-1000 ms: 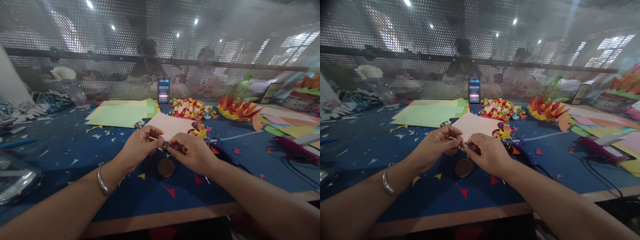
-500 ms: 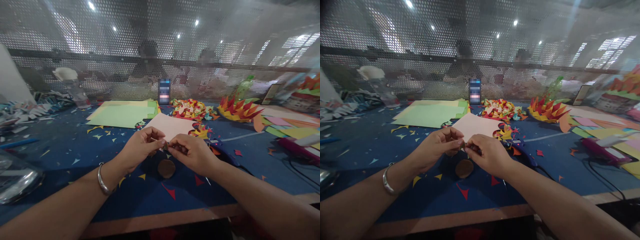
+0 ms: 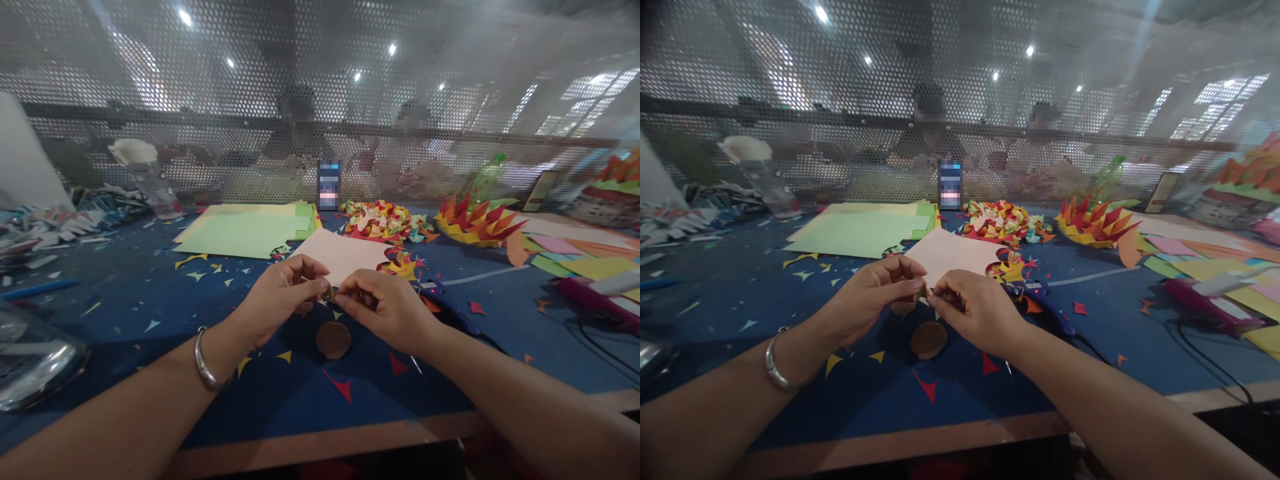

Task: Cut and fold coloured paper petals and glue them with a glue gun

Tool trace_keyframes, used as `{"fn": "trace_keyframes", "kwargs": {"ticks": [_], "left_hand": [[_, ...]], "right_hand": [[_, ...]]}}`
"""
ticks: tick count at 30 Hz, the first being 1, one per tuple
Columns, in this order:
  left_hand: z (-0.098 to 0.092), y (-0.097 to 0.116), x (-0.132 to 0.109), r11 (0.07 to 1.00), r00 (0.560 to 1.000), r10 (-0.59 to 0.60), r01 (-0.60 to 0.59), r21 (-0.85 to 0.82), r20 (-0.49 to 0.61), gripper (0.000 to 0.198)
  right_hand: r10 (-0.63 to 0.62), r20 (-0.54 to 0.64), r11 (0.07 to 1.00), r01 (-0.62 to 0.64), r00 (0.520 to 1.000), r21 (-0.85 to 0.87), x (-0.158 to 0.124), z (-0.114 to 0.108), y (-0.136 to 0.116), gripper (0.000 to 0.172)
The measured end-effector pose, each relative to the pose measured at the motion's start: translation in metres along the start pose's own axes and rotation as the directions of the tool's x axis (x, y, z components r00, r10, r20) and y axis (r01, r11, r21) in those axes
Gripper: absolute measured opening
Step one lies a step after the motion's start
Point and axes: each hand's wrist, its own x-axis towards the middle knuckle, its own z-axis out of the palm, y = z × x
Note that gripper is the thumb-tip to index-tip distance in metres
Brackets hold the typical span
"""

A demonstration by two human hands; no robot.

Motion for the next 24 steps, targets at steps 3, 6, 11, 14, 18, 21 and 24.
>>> {"fn": "trace_keyframes", "kwargs": {"ticks": [3,6,11,14,18,21,24], "left_hand": [[0.0006,0.001,-0.0001,1.0,1.0,0.001,-0.001,-0.007,0.007,0.022],[0.0014,0.002,0.0,1.0,1.0,-0.006,0.006,-0.016,0.01,0.021],[0.0011,0.002,0.0002,1.0,1.0,-0.002,0.002,0.012,0.004,0.02],[0.0003,0.0013,0.0007,1.0,1.0,-0.002,0.002,0.019,0.011,0.019],[-0.0001,0.0016,0.0009,1.0,1.0,-0.012,0.012,0.011,0.016,0.019],[-0.0005,0.0024,0.0005,1.0,0.999,-0.022,0.023,-0.015,0.028,0.019],[-0.0013,0.0026,0.0002,1.0,0.999,-0.023,0.024,-0.017,0.041,0.019]], "right_hand": [[-0.002,0.001,1.0,0.002,1.0,0.005,0.0002,-0.0002,0.0002,0.015],[0.001,0.007,1.0,-0.001,1.0,0.013,0.0005,-0.0006,0.0003,0.015],[0.01,0.017,1.0,-0.01,1.0,0.03,0.0005,-0.0013,-0.0003,0.014],[0.02,0.018,0.999,-0.021,1.0,0.047,0.0006,-0.001,-0.0004,0.014],[0.025,0.024,0.997,-0.027,0.999,0.072,0.0007,-0.0006,-0.0001,0.015],[0.031,0.027,0.996,-0.033,0.999,0.077,0.0005,-0.001,0.0,0.016],[0.032,0.03,0.997,-0.034,0.999,0.075,0.0003,-0.0011,0.0001,0.016]]}}
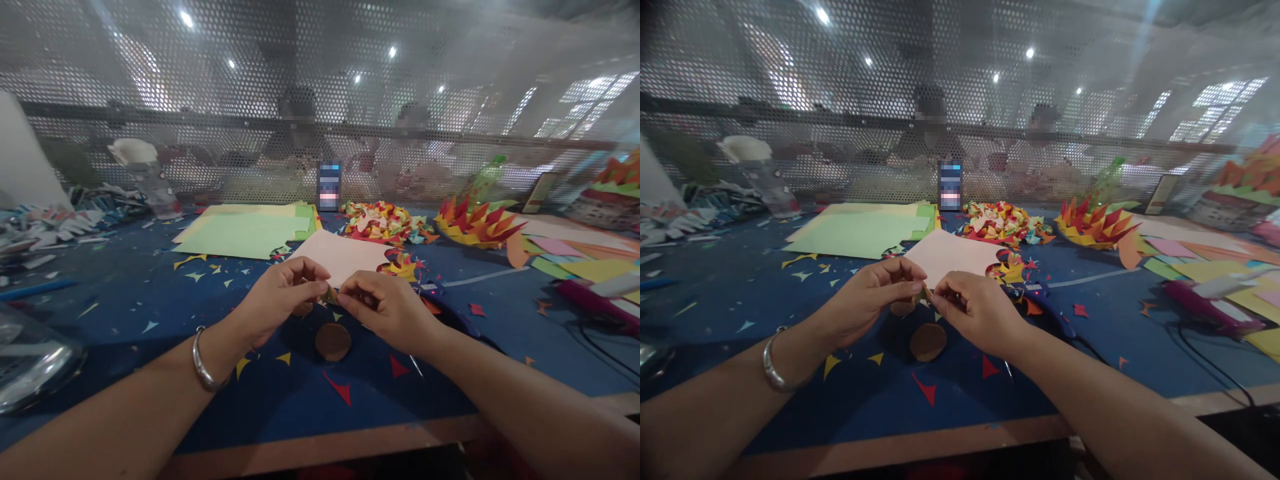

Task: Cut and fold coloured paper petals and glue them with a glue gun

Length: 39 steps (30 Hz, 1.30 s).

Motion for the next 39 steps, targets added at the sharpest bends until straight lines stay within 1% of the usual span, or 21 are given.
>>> {"fn": "trace_keyframes", "kwargs": {"ticks": [6,13,19,25,32,39], "left_hand": [[0.0002,-0.0002,0.0016,0.998,0.999,0.031,-0.032,0.045,0.025,0.02],[0.0002,-0.0021,0.0023,0.999,0.998,0.034,-0.035,0.014,0.049,0.02],[-0.0009,-0.0022,0.002,1.0,1.0,0.02,-0.02,-0.017,0.016,0.019],[-0.0008,-0.0002,0.0019,1.0,1.0,0.007,-0.007,0.02,-0.009,0.018],[0.0004,-0.0014,0.0013,0.999,0.998,0.04,-0.04,0.007,0.039,0.019],[0.0013,-0.003,0.0008,0.991,0.998,0.057,-0.057,0.124,0.004,0.022]], "right_hand": [[-0.018,-0.017,1.0,0.018,1.0,-0.015,0.0001,0.0008,0.0013,0.01],[-0.018,-0.019,0.999,0.018,1.0,-0.028,0.0004,0.0002,0.0012,0.008],[-0.011,-0.007,1.0,0.011,1.0,0.011,-0.0007,0.0002,-0.0001,0.01],[-0.009,0.0,1.0,0.009,1.0,0.006,-0.0011,0.0001,0.0002,0.01],[-0.044,-0.034,0.996,0.041,0.998,-0.083,0.0006,0.0012,0.0023,0.008],[-0.043,-0.046,0.988,0.036,0.998,-0.147,0.0008,0.0023,0.0025,0.008]]}}
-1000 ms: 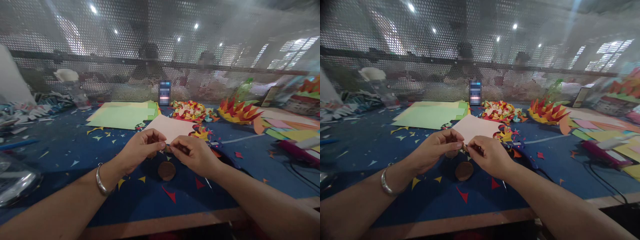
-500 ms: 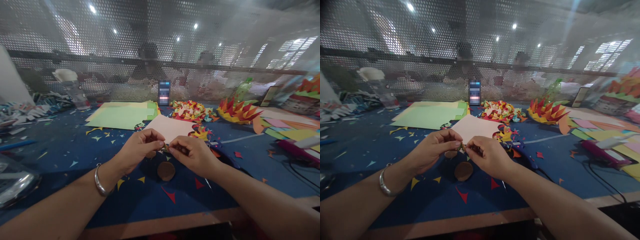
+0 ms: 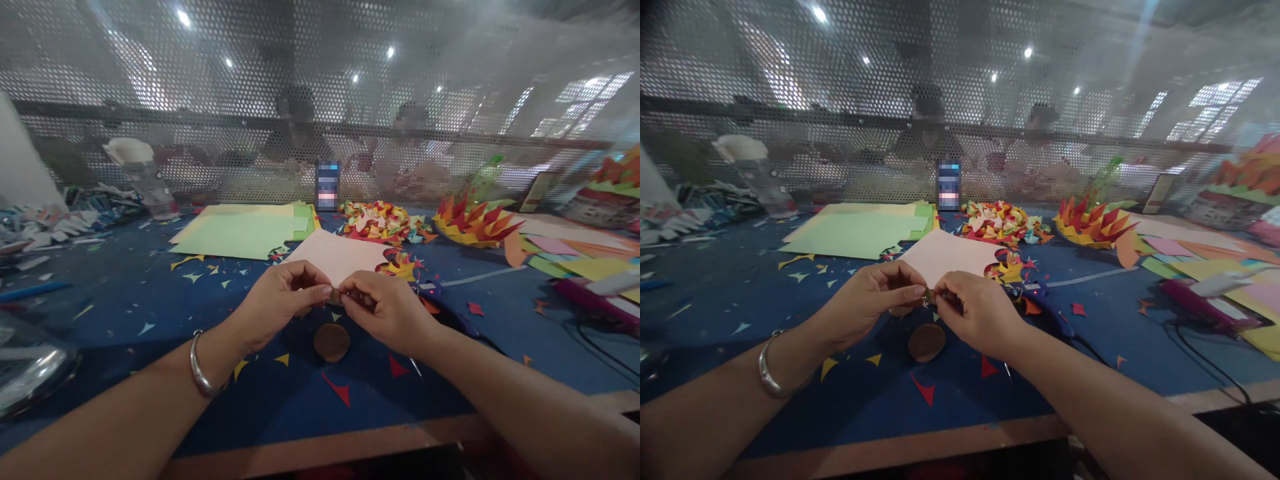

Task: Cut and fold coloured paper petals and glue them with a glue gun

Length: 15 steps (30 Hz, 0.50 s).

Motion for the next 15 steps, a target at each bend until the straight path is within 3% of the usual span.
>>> {"fn": "trace_keyframes", "kwargs": {"ticks": [15], "left_hand": [[0.0079,0.0026,-0.0015,0.994,0.998,0.059,-0.057,0.089,-0.01,0.017]], "right_hand": [[0.017,-0.014,0.999,-0.017,1.0,-0.033,-0.0014,0.0017,-0.0011,0.011]]}}
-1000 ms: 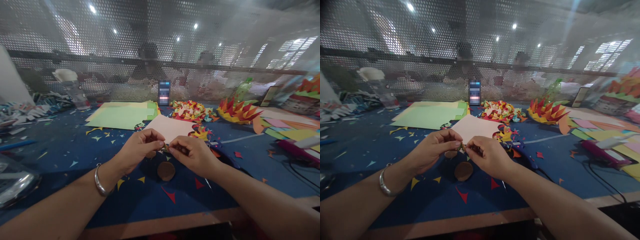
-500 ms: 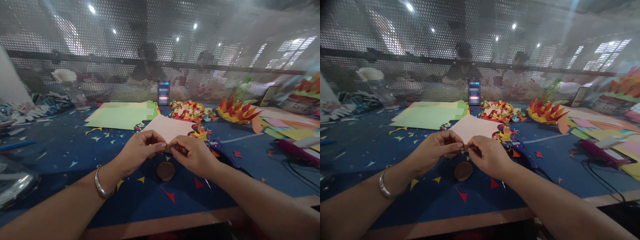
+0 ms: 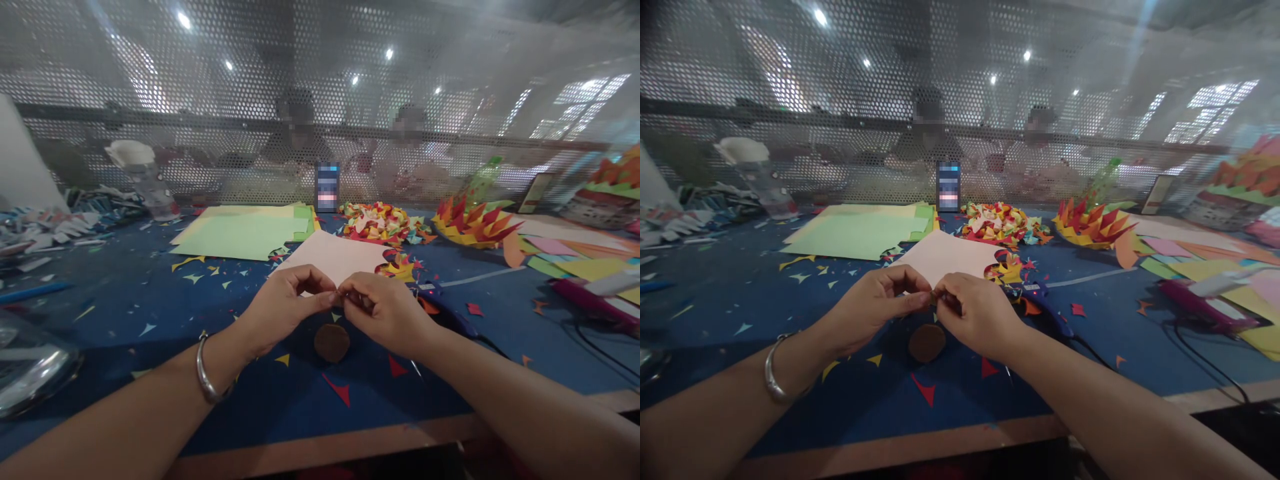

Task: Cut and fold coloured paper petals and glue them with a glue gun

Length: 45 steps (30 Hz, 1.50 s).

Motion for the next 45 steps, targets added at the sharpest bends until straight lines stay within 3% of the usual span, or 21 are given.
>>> {"fn": "trace_keyframes", "kwargs": {"ticks": [12,28,38,45], "left_hand": [[-0.012,0.004,0.001,0.996,0.992,-0.047,0.055,-0.067,0.117,0.024],[-0.018,0.008,0.001,0.991,0.978,-0.073,0.094,-0.097,0.196,0.021],[-0.025,0.01,0.0,0.999,0.955,-0.006,0.019,-0.042,0.298,0.022],[-0.025,0.01,0.001,0.998,0.948,-0.016,0.032,-0.046,0.317,0.022]], "right_hand": [[-0.008,0.032,0.991,0.004,0.999,0.136,0.001,-0.004,-0.001,0.008],[-0.041,0.039,0.983,0.033,0.998,0.178,0.001,-0.006,-0.001,0.008],[-0.05,0.055,0.979,0.038,0.997,0.199,-0.001,-0.008,-0.001,0.008],[-0.067,0.052,0.979,0.055,0.996,0.198,0.0,-0.007,0.0,0.008]]}}
